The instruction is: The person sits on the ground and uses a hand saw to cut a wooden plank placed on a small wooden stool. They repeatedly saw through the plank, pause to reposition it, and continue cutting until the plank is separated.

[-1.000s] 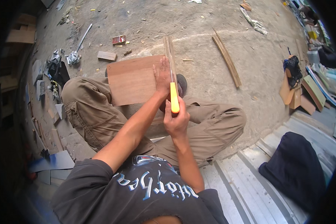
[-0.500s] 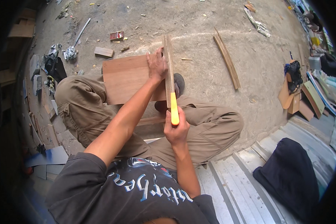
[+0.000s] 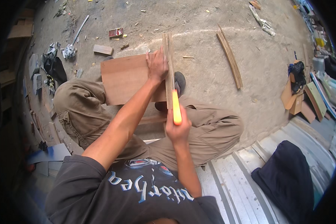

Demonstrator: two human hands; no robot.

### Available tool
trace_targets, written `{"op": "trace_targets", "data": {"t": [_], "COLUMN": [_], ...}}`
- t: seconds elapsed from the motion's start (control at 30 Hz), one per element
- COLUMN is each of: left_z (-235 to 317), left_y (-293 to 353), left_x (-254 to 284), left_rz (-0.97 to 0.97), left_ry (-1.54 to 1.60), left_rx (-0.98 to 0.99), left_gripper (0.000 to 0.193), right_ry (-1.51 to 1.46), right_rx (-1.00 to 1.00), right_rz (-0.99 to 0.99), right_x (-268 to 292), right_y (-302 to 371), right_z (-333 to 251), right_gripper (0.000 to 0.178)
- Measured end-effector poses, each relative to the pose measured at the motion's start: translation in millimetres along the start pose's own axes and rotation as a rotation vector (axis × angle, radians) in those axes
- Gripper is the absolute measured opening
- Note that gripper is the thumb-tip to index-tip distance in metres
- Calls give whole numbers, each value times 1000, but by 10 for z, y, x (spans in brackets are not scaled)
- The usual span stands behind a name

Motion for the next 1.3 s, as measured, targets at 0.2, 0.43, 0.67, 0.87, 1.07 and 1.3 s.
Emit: {"op": "trace_targets", "data": {"t": [0.2, 0.43, 0.67, 0.87, 1.07, 1.3], "left_z": [-61, 27, -92, -54, -80, -22], "left_y": [-23, -62, 36, -78, -25, -14], "left_x": [-81, -39, -124, -103, -83, -97], "left_rz": [14, -12, 15, 13, -16, 19], "left_ry": [-34, -39, -83, -91, -74, -107], "left_rx": [15, -34, -3, -42, -4, -53], "left_gripper": [55, 56, 58, 58, 55, 57], "right_ry": [39, 10, 24, -44, -3, -112], "right_rx": [86, 85, 30, 49, 20, 150], "right_rz": [13, 46, -4, 0, -2, 92], "right_x": [46, -139, 167, -196, 118, -356], "right_y": [150, -284, 476, -435, 372, -689], "right_z": [-57, 23, 7, 174, 36, 109], "right_gripper": [28, 27, 29, 29, 32, 23]}}
Point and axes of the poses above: each hand's wrist, its own y-axis away from the middle knuckle, its own x-axis out of the back of the hand, z = x × y, the point moved 5 cm from there along -y, towards the middle knuckle, and after that the axes turned 2 degrees about -y, right-handed, at the moved point
